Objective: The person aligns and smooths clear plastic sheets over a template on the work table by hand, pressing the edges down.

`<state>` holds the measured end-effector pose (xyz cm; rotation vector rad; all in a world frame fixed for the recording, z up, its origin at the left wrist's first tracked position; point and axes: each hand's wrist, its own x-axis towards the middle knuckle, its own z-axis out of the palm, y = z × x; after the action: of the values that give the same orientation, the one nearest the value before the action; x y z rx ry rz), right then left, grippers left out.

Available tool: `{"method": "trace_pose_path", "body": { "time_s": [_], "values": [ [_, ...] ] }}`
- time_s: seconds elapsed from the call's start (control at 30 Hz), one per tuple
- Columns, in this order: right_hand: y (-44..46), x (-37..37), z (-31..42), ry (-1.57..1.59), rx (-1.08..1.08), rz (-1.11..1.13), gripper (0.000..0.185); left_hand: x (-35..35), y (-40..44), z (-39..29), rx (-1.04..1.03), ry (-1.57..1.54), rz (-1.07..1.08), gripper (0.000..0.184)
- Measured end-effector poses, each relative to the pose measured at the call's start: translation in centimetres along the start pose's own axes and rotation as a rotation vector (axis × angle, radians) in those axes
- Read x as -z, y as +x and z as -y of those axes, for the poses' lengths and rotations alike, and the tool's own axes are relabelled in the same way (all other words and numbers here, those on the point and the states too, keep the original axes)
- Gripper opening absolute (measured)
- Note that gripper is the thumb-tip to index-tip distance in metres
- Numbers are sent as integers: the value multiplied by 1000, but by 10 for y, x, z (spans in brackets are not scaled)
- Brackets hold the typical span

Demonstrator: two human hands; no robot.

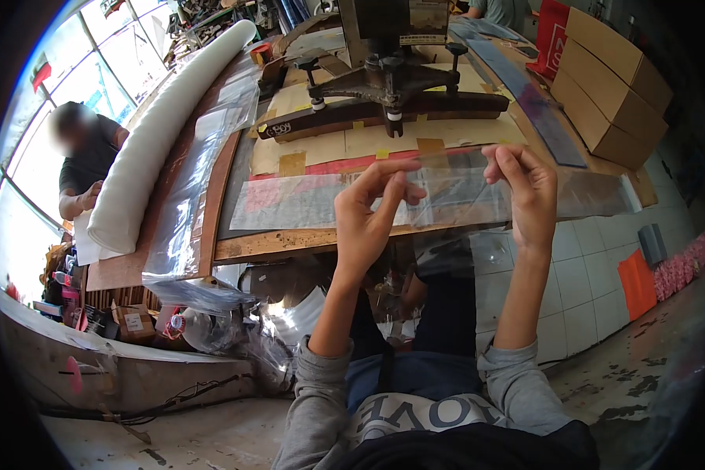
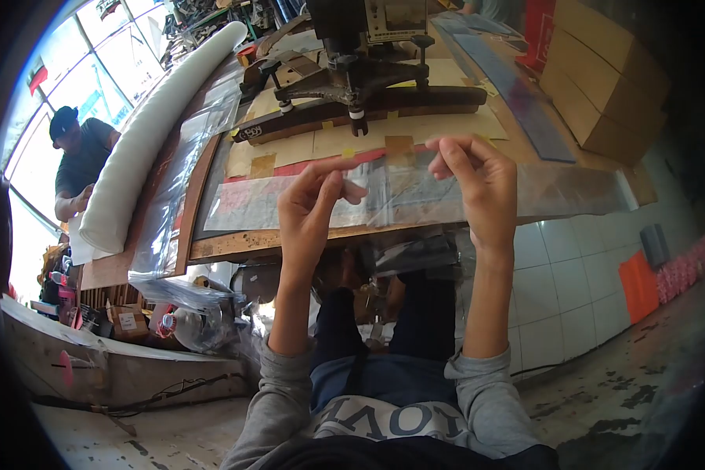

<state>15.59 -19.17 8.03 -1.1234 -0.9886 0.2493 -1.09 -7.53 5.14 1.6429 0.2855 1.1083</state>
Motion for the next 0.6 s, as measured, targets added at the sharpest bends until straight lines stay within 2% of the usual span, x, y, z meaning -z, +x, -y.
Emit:
{"method": "trace_pose_path", "body": {
  "time_s": [0.03,0.1,0.13,0.17,0.2,0.23,0.3,0.33,0.43,0.5,0.53,0.6],
  "values": [
    [-2,6,-3,-15,-10,2,26,6,-2,6,-2,67,-7,16],
    [-13,25,-10,-45,-42,-2,29,30,-4,18,-141,623,-65,14],
    [-20,39,-12,-25,-32,61,39,49,-5,27,-240,915,-82,17],
    [-29,62,-16,-2,-98,42,42,69,-7,35,-272,1132,-102,21],
    [-35,88,-21,23,-160,25,45,88,-9,40,-309,1207,-111,24],
    [-38,103,-25,50,-220,9,48,106,-8,47,-218,1132,-82,26],
    [-37,109,-22,-33,-182,-65,50,126,-1,46,-3,1103,48,32],
    [-34,107,-18,-74,-161,-101,52,124,3,46,-18,1081,105,34],
    [-14,47,-7,-249,-21,93,49,96,20,49,-107,1023,297,43],
    [3,7,-17,-334,-5,319,39,60,30,55,-99,869,377,54],
    [11,-12,-24,-448,2,370,33,46,36,60,-144,898,431,57],
    [16,-33,-51,-657,66,388,26,22,36,61,-125,966,403,51]
  ]
}}
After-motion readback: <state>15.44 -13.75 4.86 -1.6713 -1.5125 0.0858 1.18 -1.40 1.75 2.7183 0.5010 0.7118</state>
